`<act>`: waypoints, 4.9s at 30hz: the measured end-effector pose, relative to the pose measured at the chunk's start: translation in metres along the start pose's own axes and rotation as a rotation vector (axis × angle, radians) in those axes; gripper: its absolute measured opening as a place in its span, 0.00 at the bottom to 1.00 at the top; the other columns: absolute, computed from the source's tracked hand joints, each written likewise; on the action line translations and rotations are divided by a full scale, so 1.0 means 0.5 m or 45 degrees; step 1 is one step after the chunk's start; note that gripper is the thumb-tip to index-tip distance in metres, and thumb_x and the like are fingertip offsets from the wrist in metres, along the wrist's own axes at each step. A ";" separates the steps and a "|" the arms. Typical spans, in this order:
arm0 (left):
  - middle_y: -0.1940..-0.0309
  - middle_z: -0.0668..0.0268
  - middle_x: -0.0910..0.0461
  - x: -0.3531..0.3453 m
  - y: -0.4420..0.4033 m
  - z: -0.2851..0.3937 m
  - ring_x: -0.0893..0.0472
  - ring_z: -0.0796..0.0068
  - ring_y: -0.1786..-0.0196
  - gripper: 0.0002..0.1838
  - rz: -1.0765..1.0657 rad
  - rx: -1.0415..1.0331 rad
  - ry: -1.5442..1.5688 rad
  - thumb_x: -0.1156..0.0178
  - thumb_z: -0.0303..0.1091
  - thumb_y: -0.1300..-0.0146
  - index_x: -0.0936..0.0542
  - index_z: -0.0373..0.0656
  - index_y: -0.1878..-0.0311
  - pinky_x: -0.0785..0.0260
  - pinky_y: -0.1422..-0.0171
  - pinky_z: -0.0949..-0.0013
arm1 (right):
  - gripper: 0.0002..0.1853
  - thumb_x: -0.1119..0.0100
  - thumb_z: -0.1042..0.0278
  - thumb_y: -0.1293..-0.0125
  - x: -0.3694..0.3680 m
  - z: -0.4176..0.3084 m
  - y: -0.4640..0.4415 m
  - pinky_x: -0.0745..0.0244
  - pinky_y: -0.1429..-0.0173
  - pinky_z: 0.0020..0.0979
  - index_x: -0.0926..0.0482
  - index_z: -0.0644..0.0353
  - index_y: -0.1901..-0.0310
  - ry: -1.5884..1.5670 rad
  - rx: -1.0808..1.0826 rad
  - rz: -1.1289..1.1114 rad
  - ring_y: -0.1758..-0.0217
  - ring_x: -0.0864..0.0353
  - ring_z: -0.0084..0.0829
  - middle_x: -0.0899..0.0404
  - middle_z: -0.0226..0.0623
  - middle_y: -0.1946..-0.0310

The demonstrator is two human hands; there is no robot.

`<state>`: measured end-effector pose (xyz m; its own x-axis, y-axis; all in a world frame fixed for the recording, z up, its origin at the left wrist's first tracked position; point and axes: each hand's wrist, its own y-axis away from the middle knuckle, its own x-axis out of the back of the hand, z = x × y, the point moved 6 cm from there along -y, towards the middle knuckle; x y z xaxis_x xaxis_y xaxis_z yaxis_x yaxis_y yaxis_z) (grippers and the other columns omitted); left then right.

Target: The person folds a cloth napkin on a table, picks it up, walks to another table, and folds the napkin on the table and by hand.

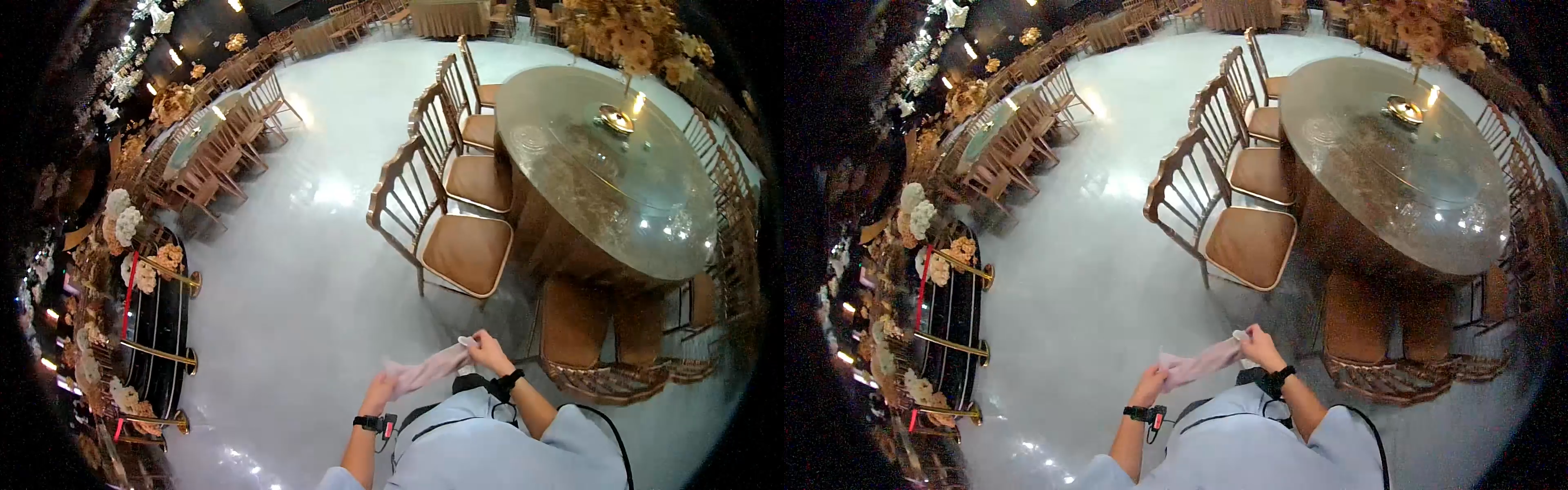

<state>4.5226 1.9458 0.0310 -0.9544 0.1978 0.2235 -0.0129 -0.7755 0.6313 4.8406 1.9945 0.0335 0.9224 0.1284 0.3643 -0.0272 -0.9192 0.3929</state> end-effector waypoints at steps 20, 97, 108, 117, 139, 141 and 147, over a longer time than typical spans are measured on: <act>0.46 0.62 0.22 0.181 -0.285 0.220 0.24 0.73 0.46 0.20 -0.428 -0.157 0.157 0.47 0.35 0.29 0.29 0.34 0.38 0.30 0.41 0.68 | 0.09 0.41 0.70 0.39 -0.075 -0.124 -0.399 0.27 0.64 0.27 0.17 0.65 0.61 -0.289 0.084 -0.051 0.68 0.22 0.21 0.19 0.30 0.71; 0.56 0.59 0.22 -0.149 -1.015 1.098 0.26 0.57 0.46 0.17 -1.903 -2.788 -1.046 0.41 0.45 0.39 0.20 0.43 0.54 0.39 0.37 0.54 | 0.30 0.40 0.48 0.38 -0.099 -0.653 -0.885 0.30 0.46 0.48 0.29 0.64 0.42 0.499 -0.924 1.754 0.49 0.24 0.50 0.22 0.48 0.52; 0.65 0.51 0.20 -0.141 -0.937 1.002 0.21 0.49 0.58 0.19 -2.385 -2.354 -1.195 0.48 0.46 0.32 0.20 0.37 0.62 0.31 0.52 0.51 | 0.16 0.36 0.59 0.41 -0.145 -0.577 -0.805 0.27 0.56 0.45 0.23 0.60 0.57 0.174 -0.825 1.936 0.59 0.22 0.51 0.22 0.48 0.66; 0.62 0.51 0.20 -0.119 -0.890 0.974 0.22 0.48 0.56 0.26 -2.652 -2.381 -1.178 0.46 0.56 0.34 0.21 0.37 0.61 0.31 0.48 0.50 | 0.23 0.35 0.46 0.46 -0.216 -0.597 -0.748 0.30 0.50 0.45 0.20 0.61 0.60 0.285 -1.179 1.819 0.55 0.22 0.47 0.19 0.43 0.63; 0.62 0.50 0.22 -0.124 -0.871 1.062 0.22 0.46 0.56 0.20 -2.786 -1.742 -1.660 0.48 0.47 0.31 0.21 0.37 0.58 0.29 0.52 0.52 | 0.23 0.39 0.50 0.43 -0.162 -0.624 -0.757 0.27 0.55 0.50 0.20 0.65 0.60 0.264 -1.179 1.942 0.61 0.20 0.53 0.19 0.52 0.68; 0.63 0.49 0.23 -0.115 -0.847 1.048 0.22 0.46 0.56 0.19 -2.860 -1.924 -1.378 0.47 0.45 0.31 0.22 0.36 0.57 0.28 0.53 0.53 | 0.24 0.38 0.48 0.44 -0.183 -0.659 -0.720 0.28 0.52 0.49 0.20 0.65 0.60 0.237 -1.218 1.917 0.60 0.21 0.52 0.19 0.51 0.68; 0.54 0.54 0.24 -0.097 -0.900 0.928 0.24 0.50 0.48 0.22 -2.669 -2.505 -1.290 0.41 0.50 0.37 0.27 0.42 0.49 0.31 0.45 0.50 | 0.30 0.32 0.41 0.52 -0.248 -0.588 -0.755 0.36 0.43 0.48 0.20 0.61 0.58 0.623 -1.426 1.551 0.49 0.24 0.42 0.19 0.39 0.54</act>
<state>4.7131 2.5632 0.0806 0.4257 0.2348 0.8739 -0.3416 0.9360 -0.0851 4.6234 2.4349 0.0882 -0.0184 -0.1018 0.9946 -0.9957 0.0923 -0.0090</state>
